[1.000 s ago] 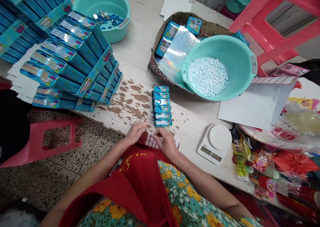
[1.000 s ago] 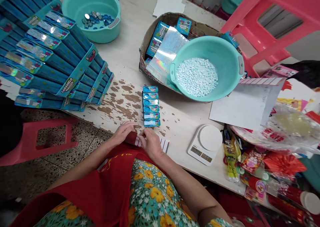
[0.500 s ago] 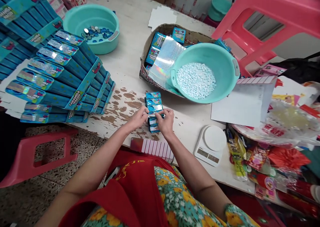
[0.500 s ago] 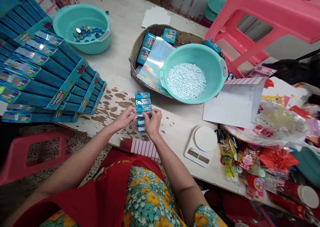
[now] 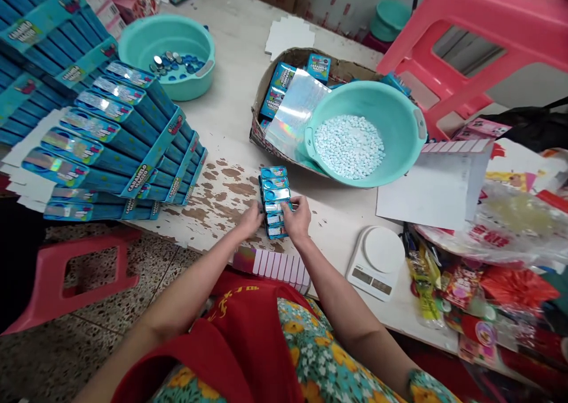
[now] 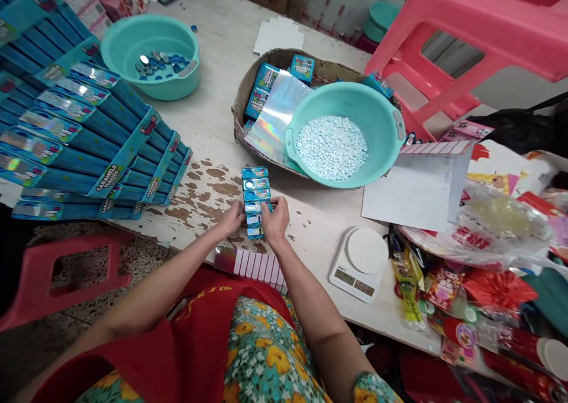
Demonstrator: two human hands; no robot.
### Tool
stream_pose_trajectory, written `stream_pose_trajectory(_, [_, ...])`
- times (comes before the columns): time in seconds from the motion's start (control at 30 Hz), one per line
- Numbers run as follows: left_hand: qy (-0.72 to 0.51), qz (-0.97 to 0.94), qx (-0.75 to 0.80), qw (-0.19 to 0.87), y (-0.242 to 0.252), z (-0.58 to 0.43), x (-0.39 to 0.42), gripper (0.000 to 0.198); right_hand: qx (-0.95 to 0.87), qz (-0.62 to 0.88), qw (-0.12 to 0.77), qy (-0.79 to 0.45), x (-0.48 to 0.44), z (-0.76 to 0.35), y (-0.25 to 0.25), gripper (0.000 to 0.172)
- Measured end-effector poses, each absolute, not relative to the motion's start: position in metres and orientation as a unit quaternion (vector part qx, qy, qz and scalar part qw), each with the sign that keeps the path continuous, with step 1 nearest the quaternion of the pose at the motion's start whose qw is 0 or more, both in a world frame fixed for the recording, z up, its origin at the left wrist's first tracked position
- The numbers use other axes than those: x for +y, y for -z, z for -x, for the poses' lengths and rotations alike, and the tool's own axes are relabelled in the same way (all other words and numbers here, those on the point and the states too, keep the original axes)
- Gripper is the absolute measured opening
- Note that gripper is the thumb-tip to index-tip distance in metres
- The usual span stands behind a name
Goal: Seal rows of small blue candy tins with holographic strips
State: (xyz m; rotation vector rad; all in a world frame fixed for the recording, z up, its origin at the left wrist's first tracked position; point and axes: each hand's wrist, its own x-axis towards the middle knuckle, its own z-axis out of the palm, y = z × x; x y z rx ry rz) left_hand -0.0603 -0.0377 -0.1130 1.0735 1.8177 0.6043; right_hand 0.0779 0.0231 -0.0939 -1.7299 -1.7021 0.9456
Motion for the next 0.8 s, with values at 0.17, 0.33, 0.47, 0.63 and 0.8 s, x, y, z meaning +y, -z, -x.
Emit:
stream_pose_trajectory(0.17, [-0.182, -0.542, 0.712, 0.408, 0.109, 0.077, -0.08, 0.024, -0.674, 0.591, 0.318, -0.308, 0.007, -0.089, 0.07, 0.017])
stream_pose_trajectory(0.33, [-0.143, -0.579, 0.645, 0.478, 0.108, 0.093, -0.144, 0.022, -0.817, 0.349, 0.205, -0.411, -0.072, -0.094, 0.058, 0.017])
stream_pose_trajectory(0.47, [-0.181, -0.514, 0.678, 0.494, 0.119, 0.084, -0.159, 0.03, -0.852, 0.325, 0.061, -0.407, -0.108, -0.092, 0.091, 0.045])
stream_pose_trajectory(0.63, [-0.172, -0.44, 0.735, 0.486, 0.134, 0.074, -0.153, 0.024, -0.895, 0.271, -0.025, -0.352, -0.115, -0.1, 0.127, 0.062])
stream_pose_trajectory(0.8, [-0.18, -0.4, 0.753, 0.49, 0.139, 0.072, -0.152, 0.021, -0.921, 0.249, -0.025, -0.298, -0.11, -0.106, 0.12, 0.042])
